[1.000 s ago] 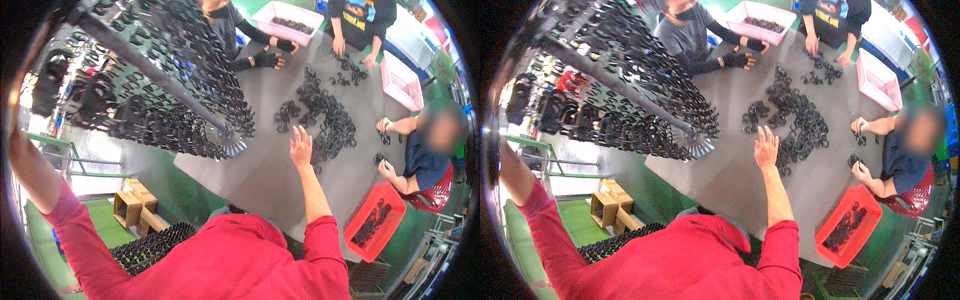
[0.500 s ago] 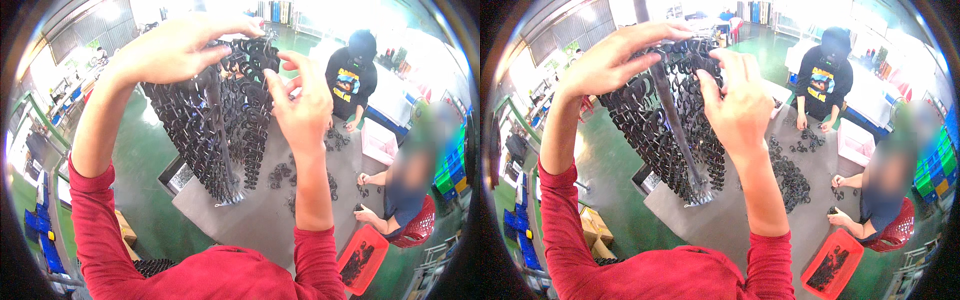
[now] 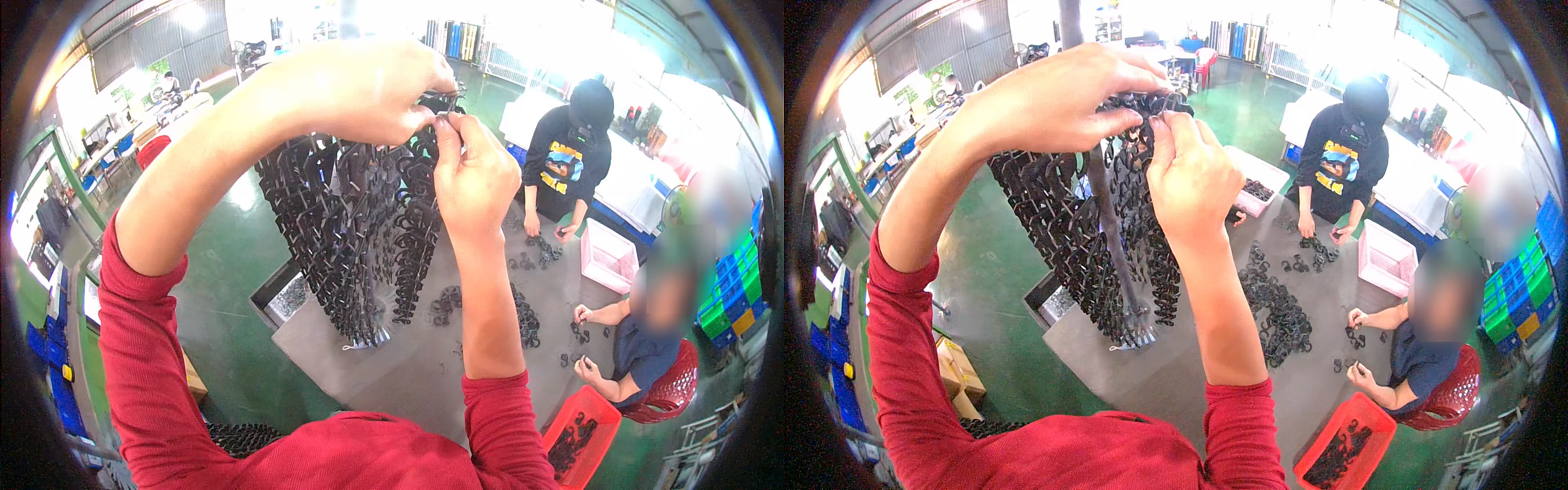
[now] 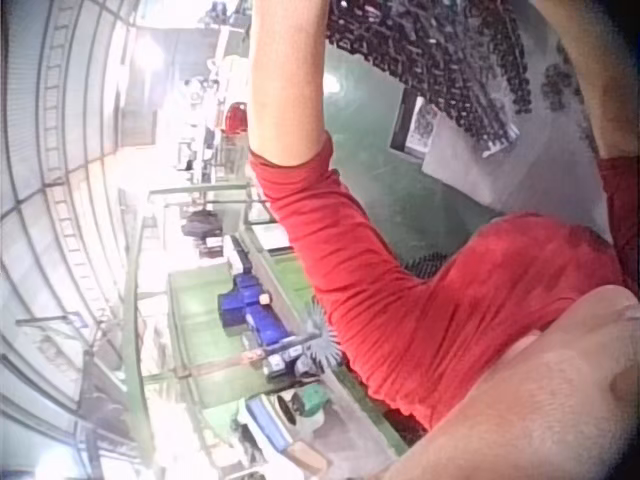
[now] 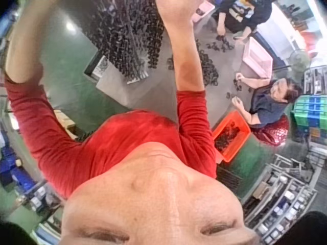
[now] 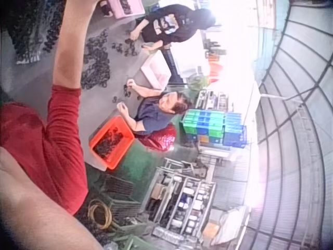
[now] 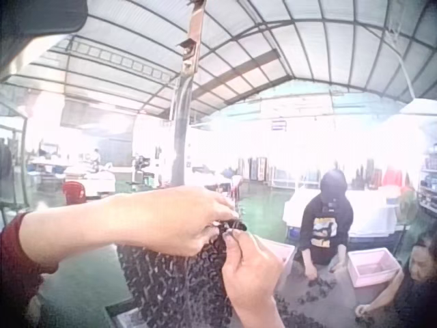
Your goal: The person walks to a table and begins removing black plastic hangers from a vertical hanging rack. They place the hangers onto the table and into a red bin while other people work nearby.
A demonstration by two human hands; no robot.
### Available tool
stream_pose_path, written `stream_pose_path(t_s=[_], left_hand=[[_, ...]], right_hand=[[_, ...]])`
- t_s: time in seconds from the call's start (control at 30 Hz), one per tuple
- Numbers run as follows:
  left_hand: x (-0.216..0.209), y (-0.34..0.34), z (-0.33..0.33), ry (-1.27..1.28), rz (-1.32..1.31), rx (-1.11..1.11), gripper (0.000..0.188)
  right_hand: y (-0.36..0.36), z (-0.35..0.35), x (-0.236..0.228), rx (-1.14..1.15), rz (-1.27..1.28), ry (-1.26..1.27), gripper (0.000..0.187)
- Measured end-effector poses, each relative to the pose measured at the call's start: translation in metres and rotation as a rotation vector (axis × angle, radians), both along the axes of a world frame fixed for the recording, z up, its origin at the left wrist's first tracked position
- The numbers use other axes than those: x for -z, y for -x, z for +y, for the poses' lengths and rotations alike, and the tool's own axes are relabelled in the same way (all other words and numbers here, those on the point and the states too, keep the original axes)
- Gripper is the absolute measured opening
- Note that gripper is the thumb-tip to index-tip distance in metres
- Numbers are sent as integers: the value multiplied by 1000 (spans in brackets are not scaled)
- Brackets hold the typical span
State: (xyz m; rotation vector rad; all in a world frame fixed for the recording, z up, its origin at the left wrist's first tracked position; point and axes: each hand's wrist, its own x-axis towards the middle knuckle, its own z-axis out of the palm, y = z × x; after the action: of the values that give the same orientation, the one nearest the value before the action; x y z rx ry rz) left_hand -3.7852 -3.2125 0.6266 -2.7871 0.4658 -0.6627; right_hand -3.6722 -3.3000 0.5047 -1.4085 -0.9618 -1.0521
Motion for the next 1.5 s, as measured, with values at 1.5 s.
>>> stream_pose_path(t_s=[1.5], left_hand=[[5, -14, 1, 58, 84, -7, 32]], right_hand=[[-11, 8, 12, 212, -85, 78, 20]])
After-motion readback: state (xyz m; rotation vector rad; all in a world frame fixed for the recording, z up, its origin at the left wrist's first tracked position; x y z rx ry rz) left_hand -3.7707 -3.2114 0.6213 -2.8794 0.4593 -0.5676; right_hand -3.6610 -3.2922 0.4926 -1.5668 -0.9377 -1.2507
